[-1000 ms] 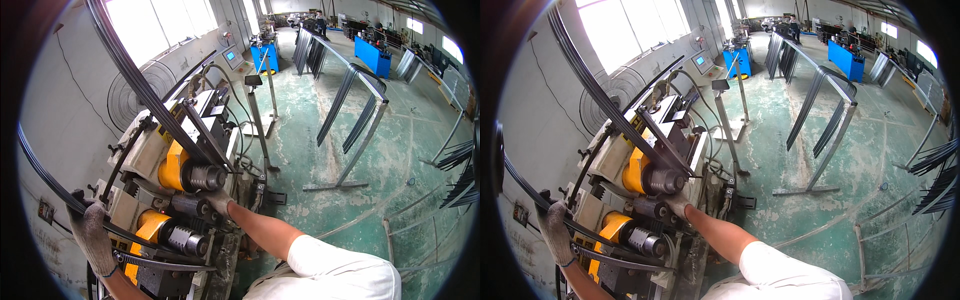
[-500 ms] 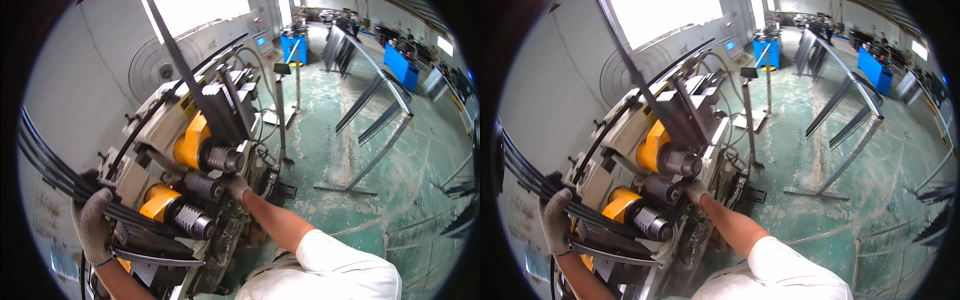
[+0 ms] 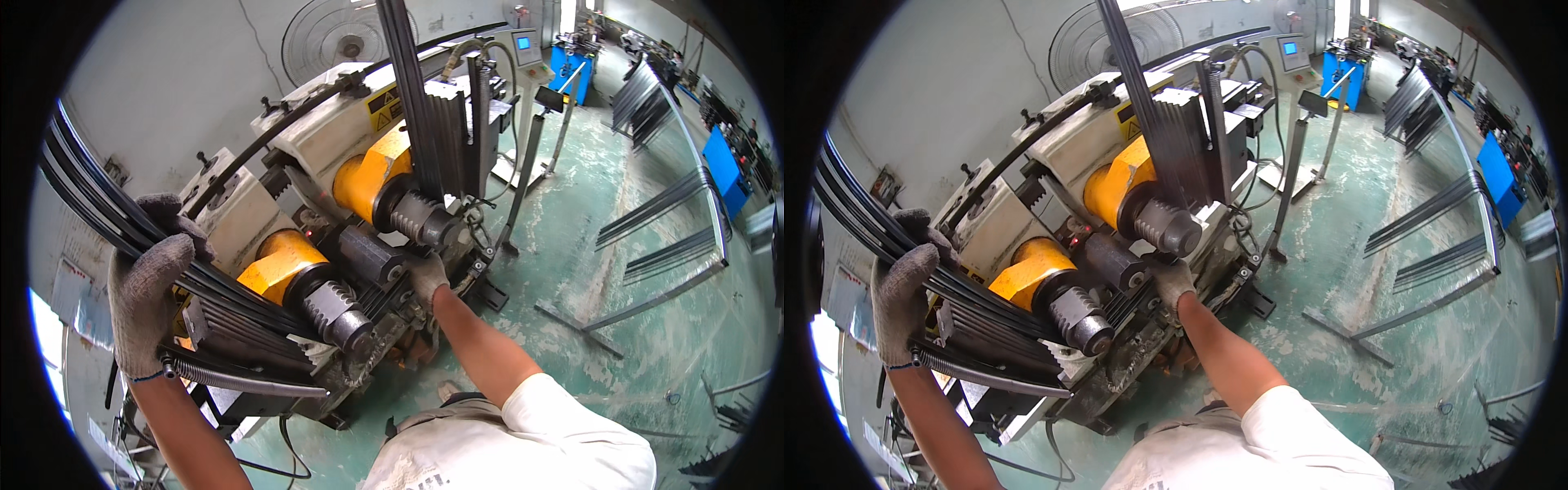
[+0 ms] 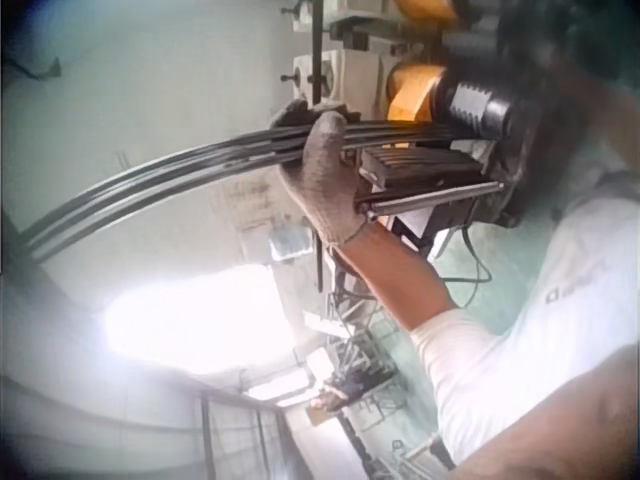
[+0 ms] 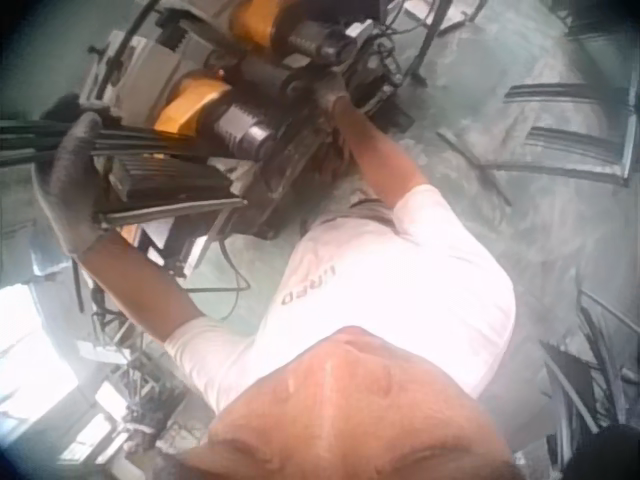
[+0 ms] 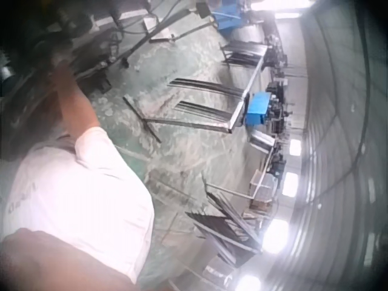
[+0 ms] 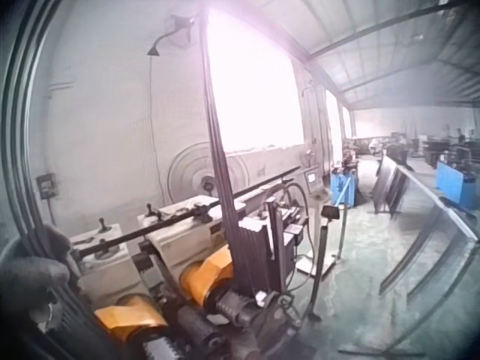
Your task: The person repeatedly picks up bundles of long metal rods, feeds them into a bending machine, and removes the bent rods. The person also uses a handheld tool to bend a single rod on a wooden board and places the finished pieces on a metal rack.
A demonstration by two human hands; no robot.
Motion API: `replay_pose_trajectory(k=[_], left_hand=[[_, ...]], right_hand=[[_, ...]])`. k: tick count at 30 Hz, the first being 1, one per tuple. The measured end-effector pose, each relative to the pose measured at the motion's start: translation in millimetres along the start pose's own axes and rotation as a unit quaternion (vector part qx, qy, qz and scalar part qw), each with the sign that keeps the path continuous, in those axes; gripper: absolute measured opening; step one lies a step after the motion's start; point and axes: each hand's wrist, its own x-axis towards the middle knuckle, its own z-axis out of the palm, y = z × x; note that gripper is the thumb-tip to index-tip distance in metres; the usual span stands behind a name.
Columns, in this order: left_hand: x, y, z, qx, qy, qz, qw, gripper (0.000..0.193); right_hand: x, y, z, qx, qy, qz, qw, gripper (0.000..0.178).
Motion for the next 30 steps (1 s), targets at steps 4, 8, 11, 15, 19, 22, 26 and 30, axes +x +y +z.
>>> replay_pose_trajectory(k=[4, 8, 11, 15, 19, 22, 26, 30], left_hand=[[-2.8, 0.5, -3.8, 0.007, 0.011, -0.023, 1.000, 0.063], [-4.3, 5.7, -0.9, 0.032, 0.017, -0.033, 0.999, 0.062], [-6.3, 0.1, -7.0, 0.067, 0.013, -0.043, 0.997, 0.074], [-11.0, 4.4, -5.2, 0.102, 0.037, -0.067, 0.992, 0.074], [-10.7, 17.9, 2.8, 0.138, 0.030, -0.060, 0.988, 0.067], [-2.9, 11.1, 0.8, 0.149, -0.002, -0.060, 0.987, 0.064], [-36.5, 34.3, -13.4, 0.305, 0.050, -0.064, 0.949, 0.040], [-138.1, 74.4, -59.8, -0.062, 0.144, -0.150, 0.976, 0.041]], right_hand=[[-3.9, 3.9, 7.5, 0.018, 0.018, -0.009, 1.000, 0.049], [-2.8, -1.3, 5.5, 0.051, -0.024, -0.018, 0.998, 0.052], [-10.2, -15.9, 5.1, -0.051, -0.027, -0.011, 0.998, 0.052], [-18.1, -27.1, 10.2, -0.046, -0.023, 0.000, 0.999, 0.045], [-6.8, -1.5, -0.6, -0.011, -0.073, -0.012, 0.997, 0.037], [-7.4, -1.9, -1.9, 0.012, -0.047, -0.004, 0.999, 0.034], [-37.5, -43.0, 12.5, 0.100, -0.016, 0.114, 0.988, 0.035], [-105.7, -82.8, -20.0, 0.106, 0.027, 0.110, 0.988, 0.039]])
